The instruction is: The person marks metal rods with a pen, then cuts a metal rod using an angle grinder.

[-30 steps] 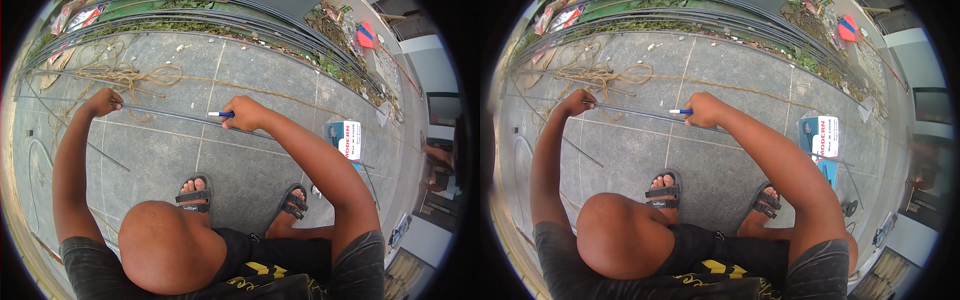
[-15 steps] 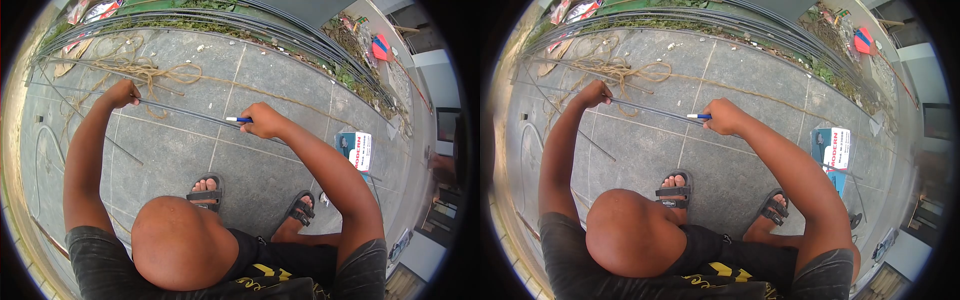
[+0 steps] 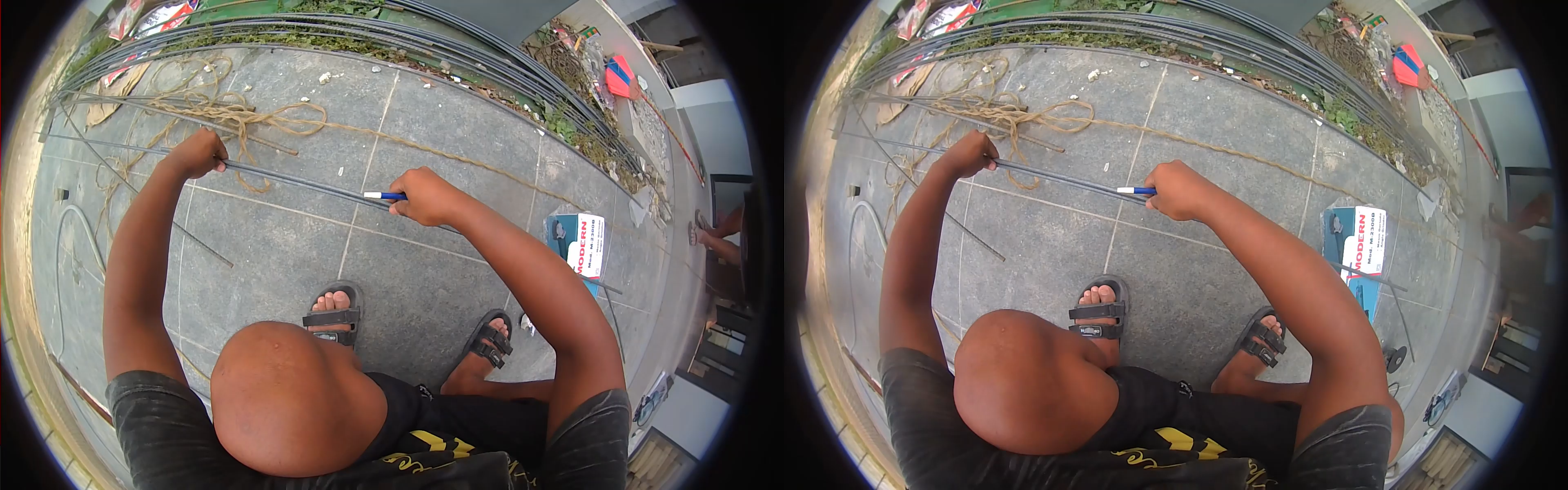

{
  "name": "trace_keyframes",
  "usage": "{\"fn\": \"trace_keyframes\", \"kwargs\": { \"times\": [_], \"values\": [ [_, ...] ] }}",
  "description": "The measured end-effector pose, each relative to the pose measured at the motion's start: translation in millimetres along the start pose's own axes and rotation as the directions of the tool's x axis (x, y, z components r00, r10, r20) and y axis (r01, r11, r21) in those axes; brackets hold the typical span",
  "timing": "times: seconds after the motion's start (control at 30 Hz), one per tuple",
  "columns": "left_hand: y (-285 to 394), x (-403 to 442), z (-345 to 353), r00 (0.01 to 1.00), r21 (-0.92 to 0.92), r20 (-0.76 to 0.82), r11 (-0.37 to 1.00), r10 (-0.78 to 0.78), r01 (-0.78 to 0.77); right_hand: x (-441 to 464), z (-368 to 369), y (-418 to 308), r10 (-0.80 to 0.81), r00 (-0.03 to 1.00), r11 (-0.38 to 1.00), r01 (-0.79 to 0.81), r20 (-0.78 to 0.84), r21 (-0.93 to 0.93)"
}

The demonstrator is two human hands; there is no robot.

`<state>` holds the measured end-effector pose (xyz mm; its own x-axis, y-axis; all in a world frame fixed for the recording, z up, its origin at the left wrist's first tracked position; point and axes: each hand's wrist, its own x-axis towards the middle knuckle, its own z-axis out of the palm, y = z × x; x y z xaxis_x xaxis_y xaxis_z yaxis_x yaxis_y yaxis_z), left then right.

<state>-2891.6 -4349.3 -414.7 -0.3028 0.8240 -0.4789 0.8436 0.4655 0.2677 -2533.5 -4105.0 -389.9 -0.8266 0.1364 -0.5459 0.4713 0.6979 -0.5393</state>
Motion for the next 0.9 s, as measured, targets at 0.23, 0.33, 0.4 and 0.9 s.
{"fn": "trace_keyframes", "kwargs": {
  "times": [0.23, 0.33, 0.4, 0.9],
  "values": [
    [6, -4, -2, 0.999, -0.018, 0.005, 0.998, -0.053, 0.053, -1, 2, -7, 0.024, 1.000, 0.995, -0.022, 0.013, -0.101],
    [0, -5, 3, 0.999, -0.020, -0.010, 0.999, -0.043, 0.043, -1, 1, -13, 0.076, 0.997, 0.993, -0.075, 0.008, -0.092],
    [-2, -8, 6, 0.998, -0.071, -0.053, 0.997, -0.031, 0.027, -1, 3, -12, 0.026, 0.999, 0.993, -0.028, -0.021, -0.117],
    [109, -7, 92, -0.052, -0.929, -0.323, 0.305, -0.945, 0.210, -3, 5, -17, -0.056, 0.997, 0.990, 0.049, -0.052, -0.132]
  ]
}}
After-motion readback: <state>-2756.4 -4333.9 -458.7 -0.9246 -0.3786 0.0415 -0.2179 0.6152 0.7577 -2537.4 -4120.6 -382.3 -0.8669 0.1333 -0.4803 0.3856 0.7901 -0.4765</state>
